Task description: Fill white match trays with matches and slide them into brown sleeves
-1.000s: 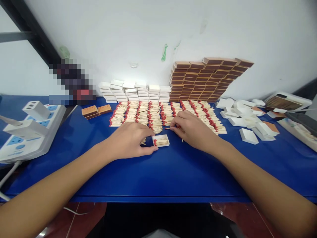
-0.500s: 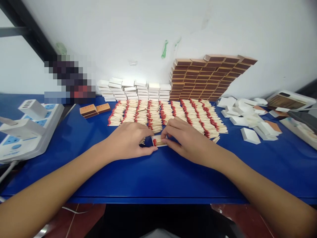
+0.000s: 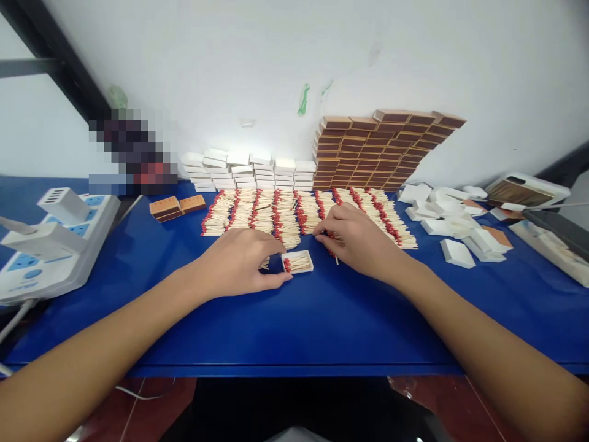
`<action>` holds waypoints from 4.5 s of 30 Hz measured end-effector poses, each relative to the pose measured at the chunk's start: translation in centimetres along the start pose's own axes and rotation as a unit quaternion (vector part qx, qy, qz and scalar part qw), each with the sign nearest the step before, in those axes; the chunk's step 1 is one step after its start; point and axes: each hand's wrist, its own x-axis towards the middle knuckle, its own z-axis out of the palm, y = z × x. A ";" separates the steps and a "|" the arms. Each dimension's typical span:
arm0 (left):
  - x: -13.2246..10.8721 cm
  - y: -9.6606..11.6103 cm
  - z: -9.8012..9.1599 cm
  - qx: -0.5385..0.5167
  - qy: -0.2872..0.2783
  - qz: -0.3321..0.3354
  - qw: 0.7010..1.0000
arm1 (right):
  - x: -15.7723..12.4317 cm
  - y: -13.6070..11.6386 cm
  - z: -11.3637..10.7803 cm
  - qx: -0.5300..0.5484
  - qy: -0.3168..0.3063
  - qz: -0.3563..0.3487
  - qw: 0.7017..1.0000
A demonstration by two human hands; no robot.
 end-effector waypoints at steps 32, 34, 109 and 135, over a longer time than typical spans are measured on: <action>0.0 -0.1 0.1 0.002 -0.004 0.007 1.000 | 0.1 -0.4 0.0 0.028 -0.039 0.001 0.999; 0.0 -0.1 0.1 0.003 -0.004 0.007 1.000 | 0.2 -0.5 0.1 0.030 -0.033 0.000 0.999; 0.0 -0.1 0.2 0.005 0.001 0.005 1.000 | -0.1 0.0 -0.1 -0.005 0.001 0.007 1.000; 0.0 0.0 0.0 0.006 -0.008 -0.001 1.000 | 0.8 -0.2 0.9 0.030 0.013 -0.002 0.999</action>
